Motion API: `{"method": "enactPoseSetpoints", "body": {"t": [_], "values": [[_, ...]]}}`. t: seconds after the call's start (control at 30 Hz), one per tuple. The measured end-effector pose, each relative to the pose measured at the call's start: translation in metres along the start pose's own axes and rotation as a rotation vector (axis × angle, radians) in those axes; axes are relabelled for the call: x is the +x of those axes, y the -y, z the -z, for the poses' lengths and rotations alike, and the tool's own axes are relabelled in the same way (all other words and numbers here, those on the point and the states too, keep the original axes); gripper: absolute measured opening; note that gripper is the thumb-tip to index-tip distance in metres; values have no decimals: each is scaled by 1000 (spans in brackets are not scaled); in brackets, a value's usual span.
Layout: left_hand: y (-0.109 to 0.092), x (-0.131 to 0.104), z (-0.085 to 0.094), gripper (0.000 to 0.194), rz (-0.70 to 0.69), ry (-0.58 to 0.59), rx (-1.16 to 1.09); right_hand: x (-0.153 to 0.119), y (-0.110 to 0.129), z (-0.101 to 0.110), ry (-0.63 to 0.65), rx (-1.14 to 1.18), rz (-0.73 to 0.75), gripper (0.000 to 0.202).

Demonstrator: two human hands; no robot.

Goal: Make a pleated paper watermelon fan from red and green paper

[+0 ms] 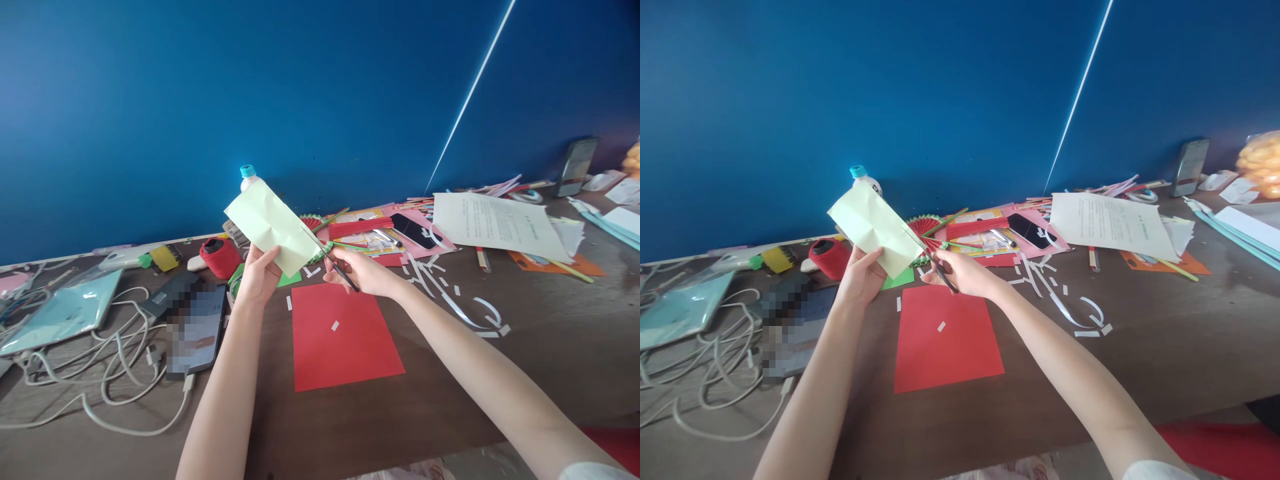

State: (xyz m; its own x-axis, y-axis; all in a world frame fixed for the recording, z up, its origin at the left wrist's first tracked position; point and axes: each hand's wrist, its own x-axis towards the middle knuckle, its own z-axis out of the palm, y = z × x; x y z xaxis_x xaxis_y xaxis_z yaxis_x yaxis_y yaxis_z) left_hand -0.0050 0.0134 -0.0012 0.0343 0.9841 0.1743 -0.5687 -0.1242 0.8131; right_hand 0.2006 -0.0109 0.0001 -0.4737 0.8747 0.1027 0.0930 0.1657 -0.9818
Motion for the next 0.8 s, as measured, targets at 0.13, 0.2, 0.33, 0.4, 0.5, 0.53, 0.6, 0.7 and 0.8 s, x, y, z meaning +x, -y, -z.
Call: {"method": "enactPoseSetpoints", "body": {"t": [0.13,0.2,0.33,0.4,0.5,0.53,0.6,0.7,0.8], "values": [[0,-1,-1,47,0,-2,-5,-1,4,0,88,-65,-23,26],[-1,-1,-1,47,5,-7,-9,-1,5,0,80,-73,-12,28],[0,1,3,42,33,-40,11,0,2,1,78,-82,-3,32],[0,3,6,35,45,-82,19,0,0,1,82,-88,-14,34],[1,5,8,32,45,-128,51,1,-4,2,94,-101,-31,35],[1,5,9,34,40,-133,64,2,-5,2,94,-114,-32,36],[1,6,8,38,32,-132,83,2,-6,2,87,-146,-28,37],[1,5,8,43,23,-113,104,3,-6,1,74,-204,-18,37],[1,5,7,44,18,-89,119,3,-6,0,79,-247,-19,36]]}}
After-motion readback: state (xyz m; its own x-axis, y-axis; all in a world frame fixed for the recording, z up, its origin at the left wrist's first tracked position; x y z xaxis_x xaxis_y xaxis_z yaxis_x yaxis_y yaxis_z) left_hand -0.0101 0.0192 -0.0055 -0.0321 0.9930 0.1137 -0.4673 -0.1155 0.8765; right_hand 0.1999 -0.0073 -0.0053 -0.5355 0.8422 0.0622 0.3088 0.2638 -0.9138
